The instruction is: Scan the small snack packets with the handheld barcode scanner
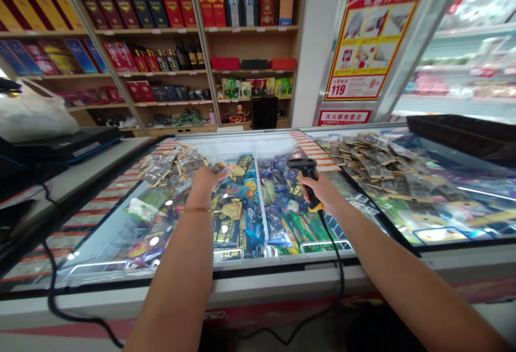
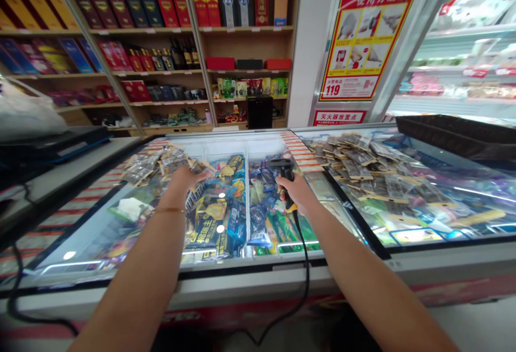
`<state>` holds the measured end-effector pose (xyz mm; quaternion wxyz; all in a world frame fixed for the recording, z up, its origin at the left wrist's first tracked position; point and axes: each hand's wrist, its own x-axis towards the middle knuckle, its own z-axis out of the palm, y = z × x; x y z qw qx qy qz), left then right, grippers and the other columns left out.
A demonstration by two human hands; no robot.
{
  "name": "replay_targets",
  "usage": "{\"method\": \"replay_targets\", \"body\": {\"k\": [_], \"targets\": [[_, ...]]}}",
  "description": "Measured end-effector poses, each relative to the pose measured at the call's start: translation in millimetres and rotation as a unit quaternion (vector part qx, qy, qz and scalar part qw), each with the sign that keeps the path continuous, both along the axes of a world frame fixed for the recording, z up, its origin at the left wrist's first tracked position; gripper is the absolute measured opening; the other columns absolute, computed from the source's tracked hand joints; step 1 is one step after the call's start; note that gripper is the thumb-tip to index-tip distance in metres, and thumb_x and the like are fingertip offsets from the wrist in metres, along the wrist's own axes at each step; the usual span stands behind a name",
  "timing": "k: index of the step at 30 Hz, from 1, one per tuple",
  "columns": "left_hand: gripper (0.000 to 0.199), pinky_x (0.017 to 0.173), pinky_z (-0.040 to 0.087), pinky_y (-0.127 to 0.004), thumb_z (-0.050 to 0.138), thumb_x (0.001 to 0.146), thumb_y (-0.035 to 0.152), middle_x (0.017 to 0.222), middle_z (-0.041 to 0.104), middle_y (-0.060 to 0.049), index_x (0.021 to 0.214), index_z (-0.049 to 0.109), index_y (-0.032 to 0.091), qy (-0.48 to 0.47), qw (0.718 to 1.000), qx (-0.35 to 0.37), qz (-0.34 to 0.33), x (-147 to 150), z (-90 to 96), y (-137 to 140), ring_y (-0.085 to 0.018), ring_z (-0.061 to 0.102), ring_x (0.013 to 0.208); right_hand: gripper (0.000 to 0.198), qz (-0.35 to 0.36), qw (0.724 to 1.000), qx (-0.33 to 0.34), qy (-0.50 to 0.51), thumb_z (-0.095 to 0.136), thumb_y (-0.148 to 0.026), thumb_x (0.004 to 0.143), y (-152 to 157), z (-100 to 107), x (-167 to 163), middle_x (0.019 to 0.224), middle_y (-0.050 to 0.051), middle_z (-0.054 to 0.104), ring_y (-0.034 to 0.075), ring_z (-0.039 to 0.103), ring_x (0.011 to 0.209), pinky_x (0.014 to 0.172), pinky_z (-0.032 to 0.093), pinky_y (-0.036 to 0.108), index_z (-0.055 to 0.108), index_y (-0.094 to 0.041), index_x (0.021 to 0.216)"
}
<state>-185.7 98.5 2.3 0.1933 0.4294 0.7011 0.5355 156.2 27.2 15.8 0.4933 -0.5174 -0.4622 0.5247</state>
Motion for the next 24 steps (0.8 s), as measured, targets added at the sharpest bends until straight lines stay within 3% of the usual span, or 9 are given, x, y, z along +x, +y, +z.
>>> {"method": "replay_targets", "body": {"k": [3,6,9,15,24], "targets": [[0.04,0.074,0.049,-0.034,0.085,0.062,0.037,0.062,0.058,-0.006,0.057,0.048,0.023,0.033,0.999,0.002,-0.04,31,4.8,3,-0.032,0.065,0.092,0.019,0.018,1.0,0.008,-0.011,0.069,-0.027,0.078,-2,-3,-1,0.057,-0.006,0.054,0.008,0.048,0.038,0.036,0.036,0.021,0.054,-0.019,0.086],[0.02,0.07,0.05,-0.032,0.073,0.077,0.033,0.069,0.062,-0.005,0.075,0.059,0.02,-0.079,0.992,0.047,-0.088,70,4.8,3,-0.024,0.064,0.078,0.02,0.04,0.999,0.021,-0.026,0.069,-0.027,0.078,-6,-6,-3,0.058,-0.006,0.055,0.009,0.048,0.037,0.036,0.037,0.022,0.053,-0.019,0.087],[0.014,0.067,0.053,-0.032,0.068,0.08,0.028,0.075,0.066,-0.004,0.089,0.063,0.019,-0.166,0.973,0.043,-0.156,94,-2.2,3,-0.019,0.063,0.068,0.023,0.063,0.996,0.045,-0.045,0.069,-0.031,0.078,-12,-7,-4,0.06,-0.006,0.056,0.009,0.05,0.037,0.037,0.039,0.023,0.053,-0.02,0.09],[0.023,0.072,0.055,-0.031,0.071,0.071,0.033,0.076,0.063,0.0,0.086,0.061,0.018,-0.184,0.962,0.049,-0.197,87,-18.9,8,-0.014,0.061,0.069,0.03,0.08,0.986,0.099,-0.108,0.072,-0.038,0.075,-20,-5,-5,0.058,-0.007,0.057,0.009,0.051,0.037,0.039,0.041,0.023,0.053,-0.02,0.09],[0.026,0.073,0.055,-0.03,0.071,0.07,0.034,0.072,0.057,0.003,0.087,0.058,0.018,-0.193,0.959,0.05,-0.203,86,-17.6,4,-0.01,0.054,0.063,0.031,0.146,0.984,0.071,-0.079,0.071,-0.039,0.075,-28,-1,-9,0.058,-0.007,0.055,0.009,0.049,0.038,0.04,0.04,0.023,0.053,-0.019,0.091]]}}
